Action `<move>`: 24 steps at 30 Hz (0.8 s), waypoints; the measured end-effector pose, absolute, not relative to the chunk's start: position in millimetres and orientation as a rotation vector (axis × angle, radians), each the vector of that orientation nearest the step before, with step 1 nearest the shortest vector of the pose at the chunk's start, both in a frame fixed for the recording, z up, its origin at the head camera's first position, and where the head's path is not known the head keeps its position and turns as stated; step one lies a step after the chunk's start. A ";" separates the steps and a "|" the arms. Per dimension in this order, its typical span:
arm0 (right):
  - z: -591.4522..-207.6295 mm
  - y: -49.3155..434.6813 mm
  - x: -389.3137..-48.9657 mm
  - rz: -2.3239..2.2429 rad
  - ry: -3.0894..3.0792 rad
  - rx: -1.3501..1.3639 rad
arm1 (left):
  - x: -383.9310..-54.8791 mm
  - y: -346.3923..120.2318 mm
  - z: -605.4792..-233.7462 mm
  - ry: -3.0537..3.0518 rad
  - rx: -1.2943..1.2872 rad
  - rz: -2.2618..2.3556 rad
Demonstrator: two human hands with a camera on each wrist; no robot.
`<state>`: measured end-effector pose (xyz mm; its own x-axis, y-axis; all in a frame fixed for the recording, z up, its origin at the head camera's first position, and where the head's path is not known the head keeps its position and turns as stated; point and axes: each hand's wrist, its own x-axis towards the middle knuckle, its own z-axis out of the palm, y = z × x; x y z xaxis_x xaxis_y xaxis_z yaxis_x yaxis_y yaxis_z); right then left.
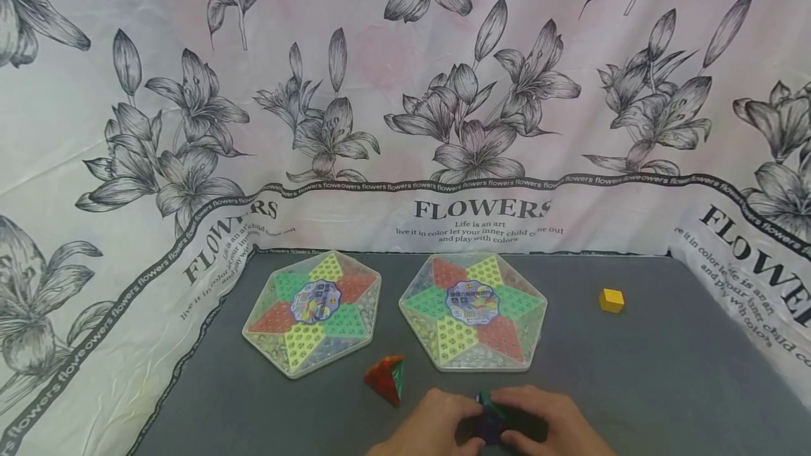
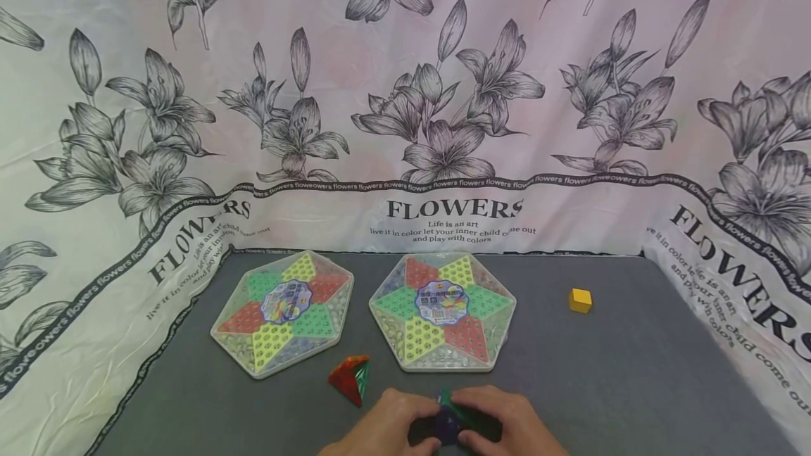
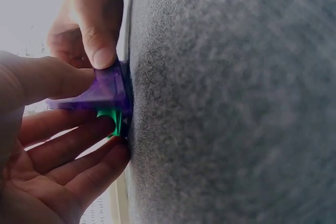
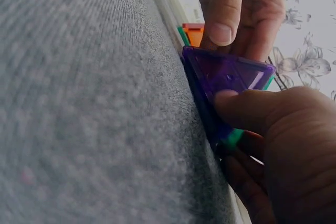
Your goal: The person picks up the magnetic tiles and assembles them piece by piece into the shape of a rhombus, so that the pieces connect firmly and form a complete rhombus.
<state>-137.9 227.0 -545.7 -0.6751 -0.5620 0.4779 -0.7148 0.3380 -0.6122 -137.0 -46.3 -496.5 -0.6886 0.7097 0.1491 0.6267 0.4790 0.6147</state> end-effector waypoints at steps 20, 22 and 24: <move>-548.7 240.1 -138.6 1.058 -2.360 1.129 | -141.2 -71.6 -476.3 2.461 1.316 1.072; -549.8 244.7 -138.7 1.040 -2.364 1.118 | -141.4 -83.5 -474.2 2.454 1.293 1.128; -550.6 250.3 -138.1 1.022 -2.378 1.107 | -141.3 -97.8 -473.9 2.449 1.276 1.219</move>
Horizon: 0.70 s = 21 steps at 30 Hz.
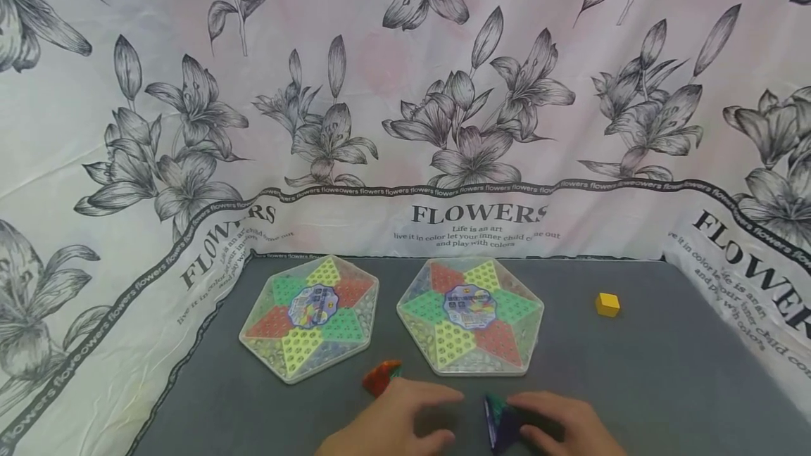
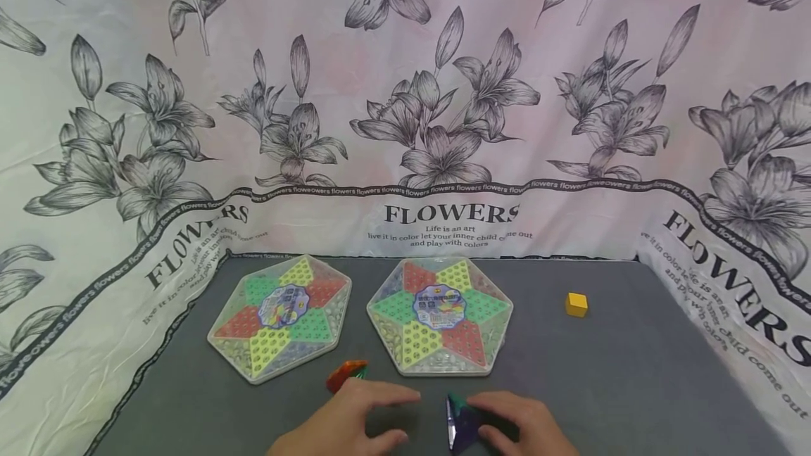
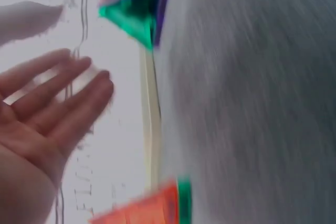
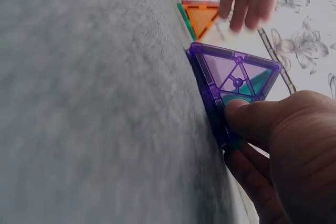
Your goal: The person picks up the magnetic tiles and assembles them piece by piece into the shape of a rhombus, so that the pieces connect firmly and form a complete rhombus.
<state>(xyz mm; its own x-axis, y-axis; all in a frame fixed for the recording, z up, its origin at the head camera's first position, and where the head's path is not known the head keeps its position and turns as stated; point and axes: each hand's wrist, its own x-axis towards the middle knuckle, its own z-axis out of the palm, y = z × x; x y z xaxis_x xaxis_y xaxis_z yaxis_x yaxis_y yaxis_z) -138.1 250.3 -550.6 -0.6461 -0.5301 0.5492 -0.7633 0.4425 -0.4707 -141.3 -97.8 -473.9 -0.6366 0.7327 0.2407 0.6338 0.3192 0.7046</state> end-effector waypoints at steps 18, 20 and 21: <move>-542.7 279.6 -123.2 1.024 -2.690 0.749 | -156.0 -180.1 -488.8 2.654 0.732 1.459; -542.8 278.7 -122.7 1.018 -2.691 0.745 | -159.2 -180.3 -492.9 2.655 0.732 1.360; -543.0 278.3 -122.5 1.008 -2.686 0.746 | -160.6 -180.0 -494.6 2.650 0.731 1.334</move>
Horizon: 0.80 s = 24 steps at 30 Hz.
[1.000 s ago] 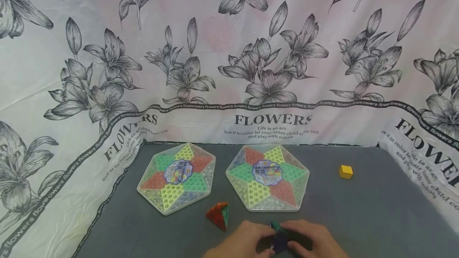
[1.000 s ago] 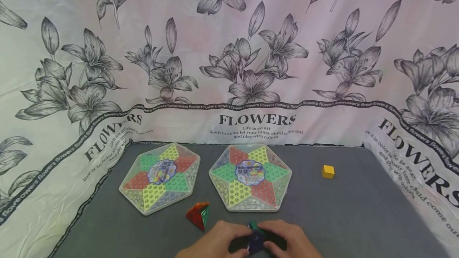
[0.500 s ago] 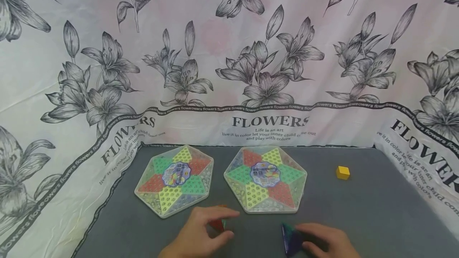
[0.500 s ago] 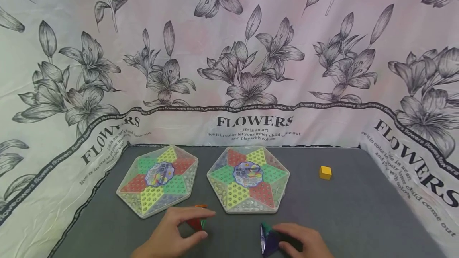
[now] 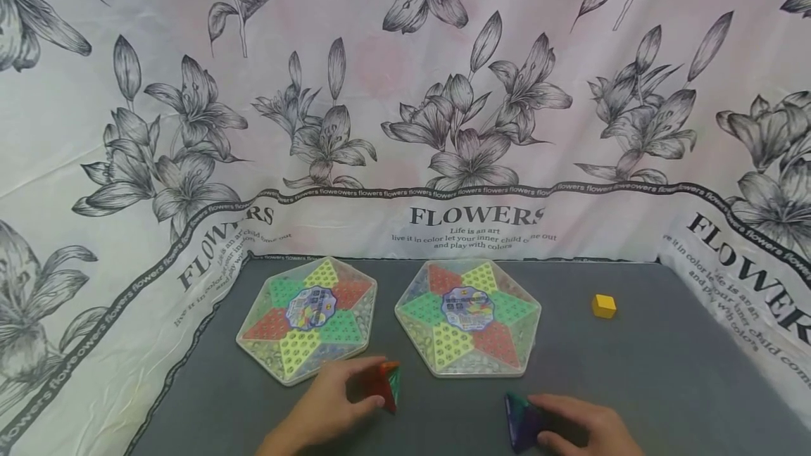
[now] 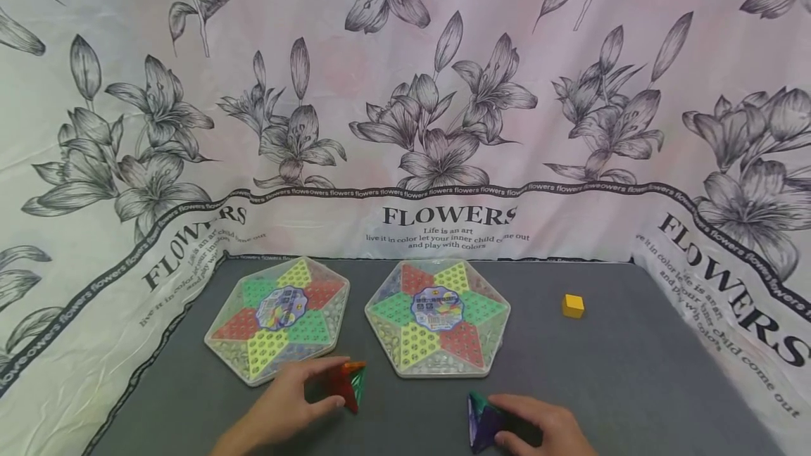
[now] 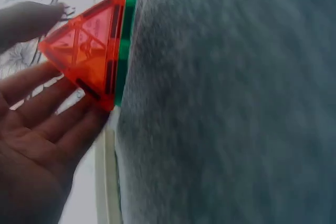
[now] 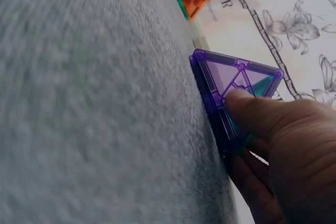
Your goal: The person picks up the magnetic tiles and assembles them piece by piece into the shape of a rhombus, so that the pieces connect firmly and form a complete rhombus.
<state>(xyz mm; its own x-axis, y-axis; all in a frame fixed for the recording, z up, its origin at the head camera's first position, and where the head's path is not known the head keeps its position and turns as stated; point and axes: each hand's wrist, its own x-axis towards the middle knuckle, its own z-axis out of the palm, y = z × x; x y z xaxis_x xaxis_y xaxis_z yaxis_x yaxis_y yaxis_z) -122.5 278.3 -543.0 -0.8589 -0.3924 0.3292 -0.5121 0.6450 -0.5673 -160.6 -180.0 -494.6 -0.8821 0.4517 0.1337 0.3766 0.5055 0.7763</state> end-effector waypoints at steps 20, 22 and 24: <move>-538.6 269.5 -117.8 1.004 -2.603 0.689 | -164.7 -171.2 -498.0 2.693 0.705 1.298; -537.1 268.1 -117.0 1.019 -2.602 0.669 | -163.6 -168.9 -498.8 2.676 0.739 1.316; -535.5 266.0 -116.6 1.025 -2.601 0.645 | -162.2 -165.0 -498.9 2.647 0.765 1.338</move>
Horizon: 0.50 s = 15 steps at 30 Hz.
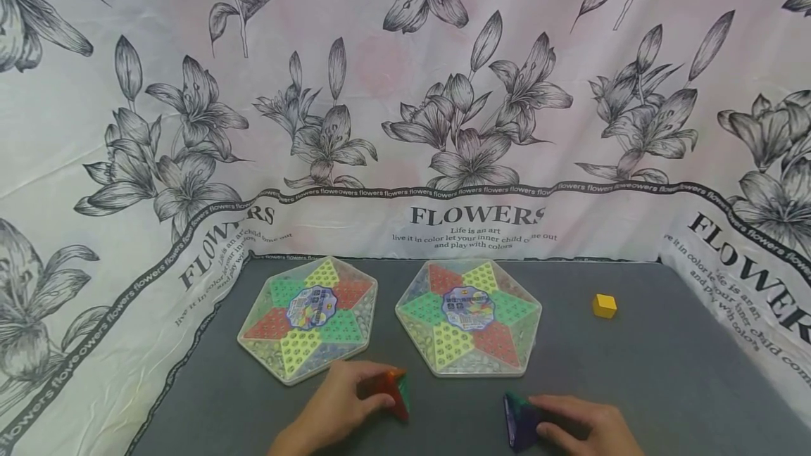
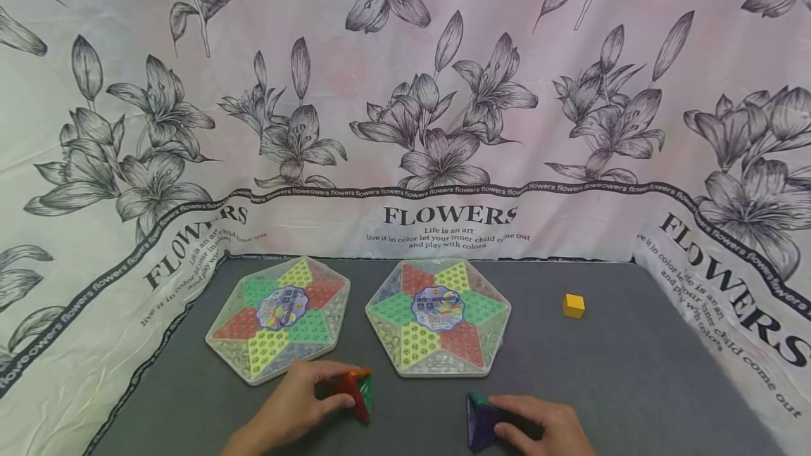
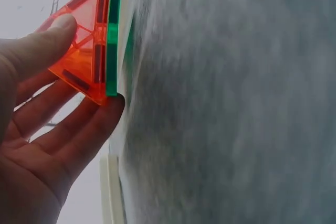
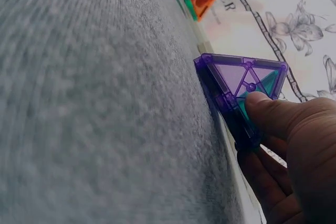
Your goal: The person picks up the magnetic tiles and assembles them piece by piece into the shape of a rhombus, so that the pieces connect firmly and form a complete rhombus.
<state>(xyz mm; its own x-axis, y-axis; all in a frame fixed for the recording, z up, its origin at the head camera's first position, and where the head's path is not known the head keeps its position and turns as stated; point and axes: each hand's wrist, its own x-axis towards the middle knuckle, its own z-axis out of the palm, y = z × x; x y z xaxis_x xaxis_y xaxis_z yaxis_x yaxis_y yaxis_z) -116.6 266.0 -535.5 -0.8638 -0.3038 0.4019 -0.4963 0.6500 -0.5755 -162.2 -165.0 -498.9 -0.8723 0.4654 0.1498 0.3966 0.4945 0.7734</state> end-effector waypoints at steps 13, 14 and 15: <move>-541.3 249.0 -122.5 1.022 -2.402 0.754 | -155.8 -129.2 -500.1 2.473 0.929 1.344; -541.9 248.0 -123.0 1.027 -2.404 0.767 | -155.8 -126.2 -500.7 2.476 0.949 1.339; -542.4 247.0 -123.5 1.040 -2.408 0.782 | -155.9 -123.1 -501.3 2.476 0.968 1.335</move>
